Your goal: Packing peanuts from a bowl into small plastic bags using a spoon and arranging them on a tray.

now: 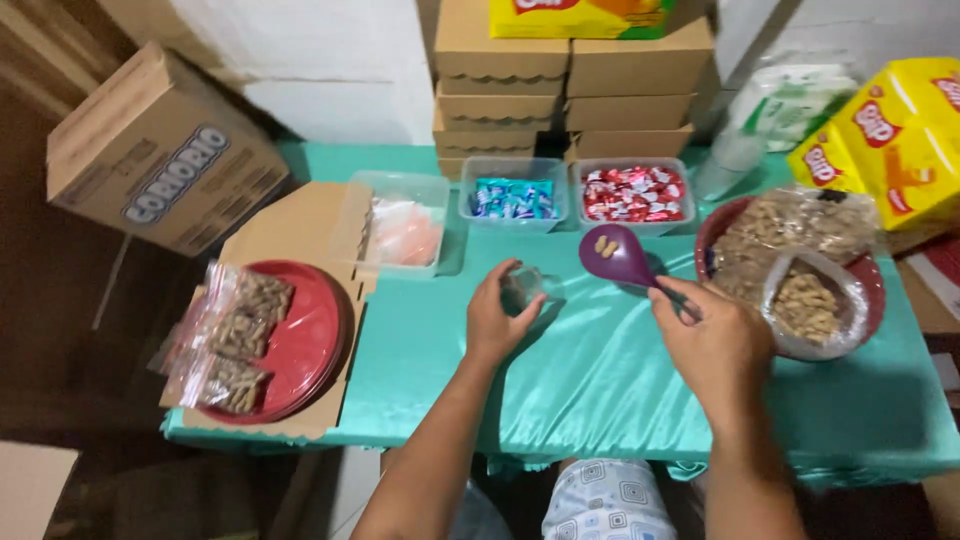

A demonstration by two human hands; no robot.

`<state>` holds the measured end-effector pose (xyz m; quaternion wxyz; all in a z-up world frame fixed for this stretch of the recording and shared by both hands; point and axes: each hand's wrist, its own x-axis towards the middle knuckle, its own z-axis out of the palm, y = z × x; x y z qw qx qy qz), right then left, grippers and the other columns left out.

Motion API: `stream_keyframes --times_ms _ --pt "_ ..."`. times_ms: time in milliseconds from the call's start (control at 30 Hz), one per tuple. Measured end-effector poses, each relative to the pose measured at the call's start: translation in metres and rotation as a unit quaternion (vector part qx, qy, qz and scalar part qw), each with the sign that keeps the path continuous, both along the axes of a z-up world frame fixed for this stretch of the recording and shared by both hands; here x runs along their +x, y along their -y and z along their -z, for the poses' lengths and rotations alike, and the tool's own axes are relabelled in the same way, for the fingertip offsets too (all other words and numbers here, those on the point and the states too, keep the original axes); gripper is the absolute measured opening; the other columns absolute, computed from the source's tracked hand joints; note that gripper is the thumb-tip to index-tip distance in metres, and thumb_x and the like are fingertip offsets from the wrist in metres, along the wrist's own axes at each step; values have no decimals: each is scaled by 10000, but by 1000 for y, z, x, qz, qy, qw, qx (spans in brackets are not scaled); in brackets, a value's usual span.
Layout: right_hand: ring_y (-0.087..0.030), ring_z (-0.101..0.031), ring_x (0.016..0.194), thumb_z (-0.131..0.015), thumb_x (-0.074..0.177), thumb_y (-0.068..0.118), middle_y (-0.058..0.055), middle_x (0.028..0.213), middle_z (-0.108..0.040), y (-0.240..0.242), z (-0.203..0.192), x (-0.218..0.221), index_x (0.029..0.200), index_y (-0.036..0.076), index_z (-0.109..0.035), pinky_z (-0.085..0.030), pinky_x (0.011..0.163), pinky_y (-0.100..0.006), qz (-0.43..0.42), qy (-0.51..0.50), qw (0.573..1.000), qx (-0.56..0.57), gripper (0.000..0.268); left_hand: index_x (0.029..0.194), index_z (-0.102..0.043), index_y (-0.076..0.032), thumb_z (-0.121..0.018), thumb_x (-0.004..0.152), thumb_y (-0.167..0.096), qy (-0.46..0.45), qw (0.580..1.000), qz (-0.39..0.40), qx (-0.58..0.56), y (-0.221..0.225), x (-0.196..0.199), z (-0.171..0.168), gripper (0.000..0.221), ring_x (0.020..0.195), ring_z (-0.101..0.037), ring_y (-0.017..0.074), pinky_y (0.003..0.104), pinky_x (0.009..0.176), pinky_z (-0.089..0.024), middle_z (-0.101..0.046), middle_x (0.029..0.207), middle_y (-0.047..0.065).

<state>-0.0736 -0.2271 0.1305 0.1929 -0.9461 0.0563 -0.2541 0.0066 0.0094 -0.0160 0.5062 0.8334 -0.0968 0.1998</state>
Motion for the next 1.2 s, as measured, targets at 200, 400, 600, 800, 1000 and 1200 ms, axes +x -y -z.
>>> stream_keyframes --times_ms 200,400,600,800,1000,1200 --pt "-224 -705 711 -823 832 316 16 750 -695 -44 8 9 998 323 -818 -563 676 -365 -41 31 998 -25 167 1370 -605 -76 -907 791 -307 4 1000 2 -13 0 0 1 694 1131 -714 302 417 1012 -551 -739 1211 108" --pt "-219 -673 667 -823 849 261 15 703 -625 -63 16 15 1029 274 -823 -552 638 -343 -77 56 995 -42 180 1375 -596 -83 -906 786 -329 2 1000 -3 -9 0 0 1 710 1143 -711 286 416 1019 -557 -738 1215 102" --pt "-187 -650 653 -835 853 214 28 693 -605 -64 12 14 1030 250 -830 -536 632 -300 -96 86 990 -53 181 1395 -578 -71 -889 810 -329 -9 1000 10 -13 -2 -1 -4 711 1171 -696 311 440 1034 -550 -723 1238 128" --pt "-200 -643 654 -839 865 244 12 694 -584 -56 7 11 1054 264 -825 -529 629 -317 -85 93 991 -51 190 1397 -571 -73 -883 820 -324 -13 1000 15 -12 -2 -3 -10 702 1173 -695 313 437 1034 -550 -720 1240 128" --pt "-224 -665 660 -809 911 345 13 714 -623 -38 -1 6 1083 287 -815 -538 638 -342 -46 82 995 -18 181 1358 -610 -99 -912 784 -305 -5 1000 16 -25 -1 -1 -1 680 1136 -712 298 415 1017 -554 -739 1212 92" --pt "-326 -711 754 -689 1001 282 -47 773 -707 16 -10 -4 1073 212 -793 -558 675 -430 11 77 996 49 145 1369 -594 -95 -911 775 -241 -12 1000 9 2 3 -2 -5 689 1106 -710 326 444 992 -554 -739 1209 112"
